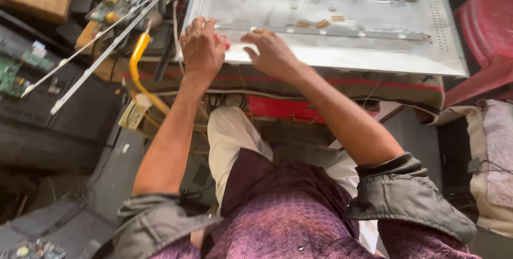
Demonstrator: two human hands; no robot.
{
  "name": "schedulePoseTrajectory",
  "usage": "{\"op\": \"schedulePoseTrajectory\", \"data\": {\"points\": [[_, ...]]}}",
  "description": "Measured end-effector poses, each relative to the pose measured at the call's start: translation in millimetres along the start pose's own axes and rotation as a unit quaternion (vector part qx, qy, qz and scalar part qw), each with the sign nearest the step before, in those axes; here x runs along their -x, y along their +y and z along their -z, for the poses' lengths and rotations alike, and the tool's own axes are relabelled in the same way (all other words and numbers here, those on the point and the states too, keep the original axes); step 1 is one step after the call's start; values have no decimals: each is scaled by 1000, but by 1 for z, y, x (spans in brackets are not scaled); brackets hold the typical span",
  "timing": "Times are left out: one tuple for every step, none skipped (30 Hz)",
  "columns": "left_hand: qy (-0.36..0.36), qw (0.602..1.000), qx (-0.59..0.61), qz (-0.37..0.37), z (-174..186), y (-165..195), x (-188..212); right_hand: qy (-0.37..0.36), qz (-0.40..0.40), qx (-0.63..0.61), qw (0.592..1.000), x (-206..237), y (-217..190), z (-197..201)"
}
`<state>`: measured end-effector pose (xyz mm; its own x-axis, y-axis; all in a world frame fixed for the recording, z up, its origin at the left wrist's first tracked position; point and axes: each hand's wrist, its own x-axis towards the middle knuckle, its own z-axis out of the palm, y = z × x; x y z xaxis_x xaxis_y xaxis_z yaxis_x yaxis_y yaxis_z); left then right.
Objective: The person solders wires to LED strips mounted inside a white light fixture. They use a soldering iron to attach wires to the ends of the strips and then use a screwdriver to adjust components on the fixture.
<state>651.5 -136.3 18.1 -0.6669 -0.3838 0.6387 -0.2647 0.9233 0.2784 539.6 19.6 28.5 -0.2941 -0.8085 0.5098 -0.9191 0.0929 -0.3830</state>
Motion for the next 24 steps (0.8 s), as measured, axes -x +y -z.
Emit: {"op": "schedulePoseTrajectory", "data": {"points": [[15,999,46,-21,-5,5,-3,35,-9,-32,999,1,3,2],[28,994,95,-43,-12,10,-7,71,-21,-63,995,1,6,1],[38,987,146,-61,-20,17,-10,104,-34,-93,990,3,10,2],[24,980,194,-47,-30,24,-14,113,-42,-112,986,3,16,4],[6,970,242,-35,-39,31,-21,125,-51,-130,982,1,22,6],[-13,957,288,-24,-50,39,-30,139,-60,-148,977,1,32,12],[-28,952,304,-27,-62,45,-39,136,-75,-156,976,2,46,21],[-43,946,319,-30,-74,53,-48,133,-89,-163,974,4,59,32],[-58,941,333,-33,-88,62,-61,131,-103,-172,971,4,75,42],[-90,916,391,-30,-107,74,-74,133,-127,-203,962,5,94,54],[-122,887,445,-23,-125,86,-88,134,-149,-237,951,7,114,68],[-150,855,497,-15,-146,96,-107,134,-168,-270,939,4,136,82],[-191,806,560,4,-167,108,-132,146,-179,-304,924,-2,162,98],[-228,751,618,28,-190,123,-156,153,-189,-340,908,-6,187,116],[-264,692,670,53,-213,138,-179,159,-199,-378,890,-11,214,132],[-276,671,686,54,-234,154,-201,174,-203,-371,889,-15,238,147],[-288,648,703,52,-254,173,-226,192,-206,-363,888,-20,263,166],[-300,625,719,44,-273,193,-257,213,-206,-350,889,-28,289,187],[-308,610,729,39,-291,214,-287,221,-204,-350,887,-35,316,211],[-318,593,739,39,-304,232,-307,227,-206,-352,884,-39,336,230],[-330,575,747,44,-314,248,-324,232,-213,-356,880,-43,353,247],[-333,570,750,45,-323,266,-340,246,-225,-346,877,-46,366,262],[-333,564,754,45,-329,284,-354,258,-236,-334,875,-51,376,278],[-334,559,757,46,-332,301,-367,270,-247,-322,873,-55,384,294]]}}
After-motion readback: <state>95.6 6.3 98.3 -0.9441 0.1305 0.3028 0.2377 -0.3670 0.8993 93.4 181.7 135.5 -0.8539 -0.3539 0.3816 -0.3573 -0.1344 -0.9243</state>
